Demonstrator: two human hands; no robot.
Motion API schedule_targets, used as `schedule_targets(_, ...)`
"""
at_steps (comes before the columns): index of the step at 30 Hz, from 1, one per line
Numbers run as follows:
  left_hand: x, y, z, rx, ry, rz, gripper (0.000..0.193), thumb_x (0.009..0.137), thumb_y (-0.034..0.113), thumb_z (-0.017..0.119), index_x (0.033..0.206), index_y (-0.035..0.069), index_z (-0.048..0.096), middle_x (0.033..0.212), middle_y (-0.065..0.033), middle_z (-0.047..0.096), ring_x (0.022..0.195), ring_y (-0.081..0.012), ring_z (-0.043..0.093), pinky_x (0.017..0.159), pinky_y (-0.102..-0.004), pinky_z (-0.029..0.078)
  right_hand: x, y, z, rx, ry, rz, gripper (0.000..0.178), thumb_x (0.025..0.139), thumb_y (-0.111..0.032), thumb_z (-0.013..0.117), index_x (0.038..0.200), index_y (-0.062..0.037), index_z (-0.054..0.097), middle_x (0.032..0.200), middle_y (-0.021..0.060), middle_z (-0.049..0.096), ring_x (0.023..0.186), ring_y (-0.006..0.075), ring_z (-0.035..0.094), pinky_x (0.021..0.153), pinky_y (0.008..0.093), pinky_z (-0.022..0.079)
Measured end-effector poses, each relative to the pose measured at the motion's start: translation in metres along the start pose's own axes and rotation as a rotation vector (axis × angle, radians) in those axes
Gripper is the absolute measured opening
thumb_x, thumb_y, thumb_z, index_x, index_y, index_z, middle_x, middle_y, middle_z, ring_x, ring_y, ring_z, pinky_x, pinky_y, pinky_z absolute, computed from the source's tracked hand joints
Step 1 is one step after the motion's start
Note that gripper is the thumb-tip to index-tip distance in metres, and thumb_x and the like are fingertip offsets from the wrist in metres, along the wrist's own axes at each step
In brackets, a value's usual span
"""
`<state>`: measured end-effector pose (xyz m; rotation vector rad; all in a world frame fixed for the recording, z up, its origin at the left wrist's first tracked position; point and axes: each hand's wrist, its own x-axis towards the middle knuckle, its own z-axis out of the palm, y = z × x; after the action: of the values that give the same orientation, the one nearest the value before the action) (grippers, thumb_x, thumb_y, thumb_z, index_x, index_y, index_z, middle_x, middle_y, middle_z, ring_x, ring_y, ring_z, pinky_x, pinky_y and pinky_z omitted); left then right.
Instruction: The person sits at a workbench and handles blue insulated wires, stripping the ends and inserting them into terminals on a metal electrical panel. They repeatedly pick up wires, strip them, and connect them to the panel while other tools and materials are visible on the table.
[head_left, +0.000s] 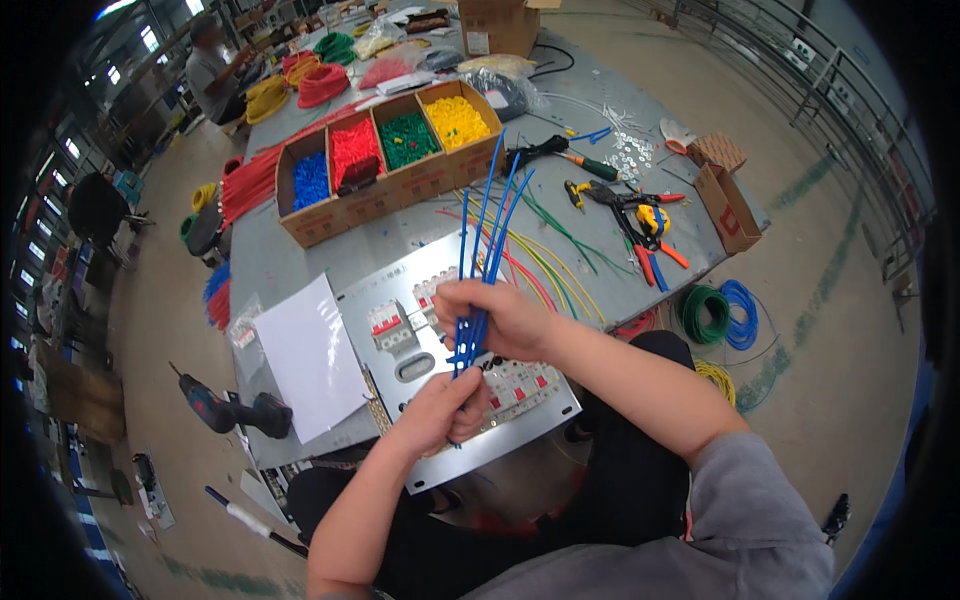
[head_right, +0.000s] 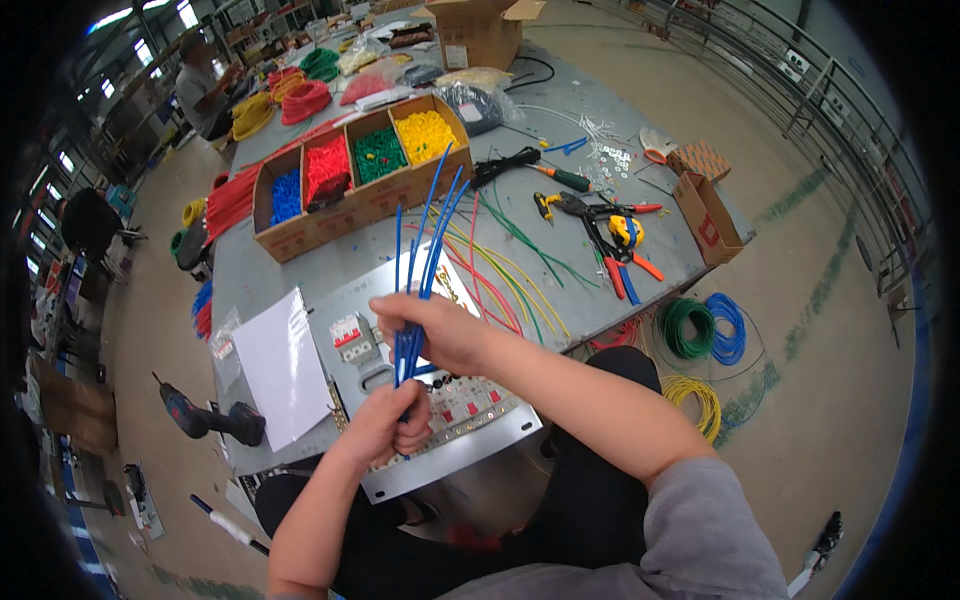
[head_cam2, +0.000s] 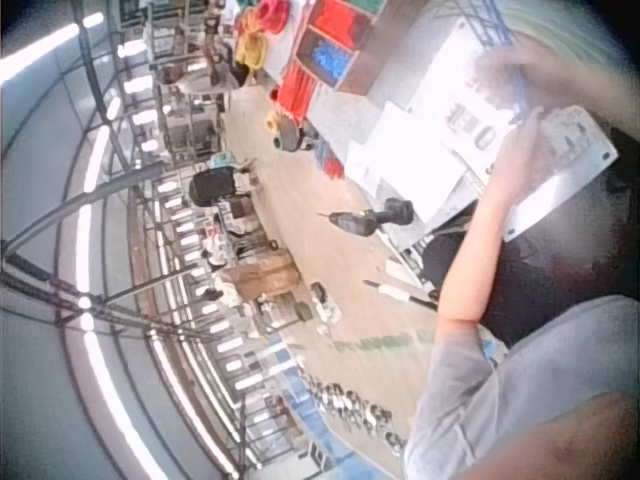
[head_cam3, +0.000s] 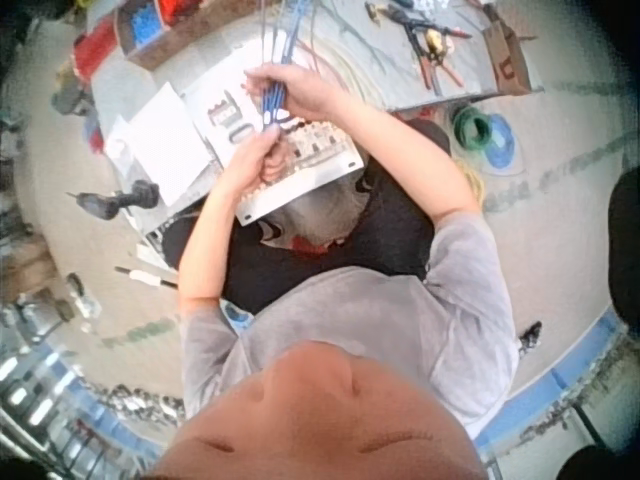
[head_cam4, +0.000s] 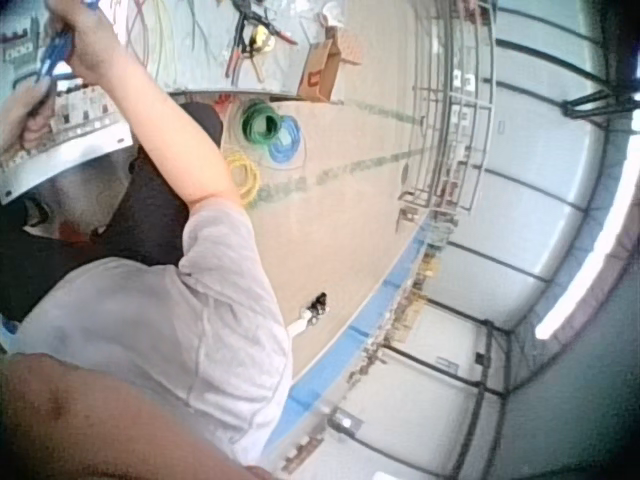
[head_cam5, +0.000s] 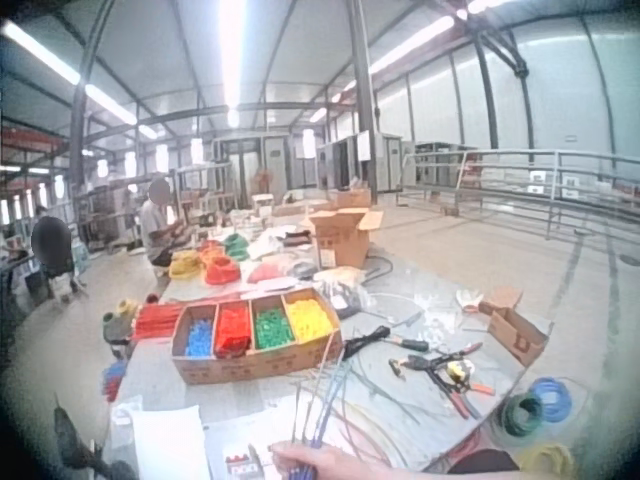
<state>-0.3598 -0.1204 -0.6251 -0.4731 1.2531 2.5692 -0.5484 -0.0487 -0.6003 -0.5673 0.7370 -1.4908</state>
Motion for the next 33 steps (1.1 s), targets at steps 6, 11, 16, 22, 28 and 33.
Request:
schedule_targets(6,-0.032,0.023,-0.034,-0.139,0.035,0.279,0.039,0.103,0.027,0.062,0.075,0.016,0.038,0.057,0.0074,0.027,0.046,-0.0065,0.024,0.044,-0.0273,0.018,-0.013,-0.023,-0.026,-0.599,-0.056,-0.208,0.058,0.105,-0.054,0.053,0.132,-0.0042,0.056,0.108,0.0037,0.061,0.105,0.0153,0.06,0.089,0.0347,0.051)
schedule_targets(11,-0.076,0.034,-0.089,-0.413,0.0,0.507,0.04,0.106,0.034,0.047,0.073,0.017,0.031,0.055,0.0054,0.018,0.046,-0.0097,0.015,0.044,-0.0292,0.014,-0.049,-0.03,-0.044,-1.635,-0.1,0.15,0.044,0.09,-0.04,0.08,0.113,-0.0048,0.066,0.093,0.0063,0.061,0.089,0.017,0.06,0.082,0.0309,0.051)
schedule_targets(16,-0.103,0.026,-0.116,-0.475,0.058,0.646,0.039,0.107,0.028,0.043,0.072,0.017,0.031,0.055,0.0051,0.016,0.045,-0.0091,0.013,0.042,-0.0284,0.012,-0.063,-0.005,-0.067,-1.513,-0.036,0.403,0.049,0.086,-0.045,0.082,0.108,-0.0045,0.064,0.088,0.0063,0.058,0.083,0.0196,0.057,0.074,0.0338,0.049)
schedule_targets(22,-0.116,0.023,-0.112,-0.485,0.139,0.641,0.038,0.106,0.027,0.045,0.073,0.017,0.03,0.055,0.0053,0.015,0.045,-0.0091,0.013,0.042,-0.0283,0.012,-0.062,0.031,-0.082,-1.36,0.119,0.259,0.054,0.078,-0.043,0.089,0.091,-0.0065,0.053,0.086,0.0047,0.048,0.078,0.0182,0.047,0.071,0.0327,0.043)
schedule_targets(28,-0.115,0.025,-0.106,-0.452,0.158,0.619,0.038,0.106,0.027,0.045,0.073,0.018,0.03,0.055,0.0055,0.015,0.046,-0.009,0.015,0.043,-0.0282,0.014,-0.056,0.025,-0.066,-1.552,0.083,0.119,0.051,0.076,-0.042,0.09,0.093,-0.0062,0.058,0.088,0.0048,0.051,0.08,0.0196,0.049,0.071,0.0331,0.043)
schedule_targets(33,-0.105,0.026,-0.107,-0.452,0.118,0.593,0.038,0.106,0.028,0.046,0.072,0.018,0.03,0.054,0.0057,0.017,0.046,-0.0085,0.017,0.043,-0.0281,0.015,-0.03,0.039,-0.033,-1.623,-0.008,0.035,0.056,0.075,-0.048,0.089,0.094,-0.0054,0.059,0.095,0.0083,0.057,0.092,0.0259,0.055,0.078,0.0363,0.047)
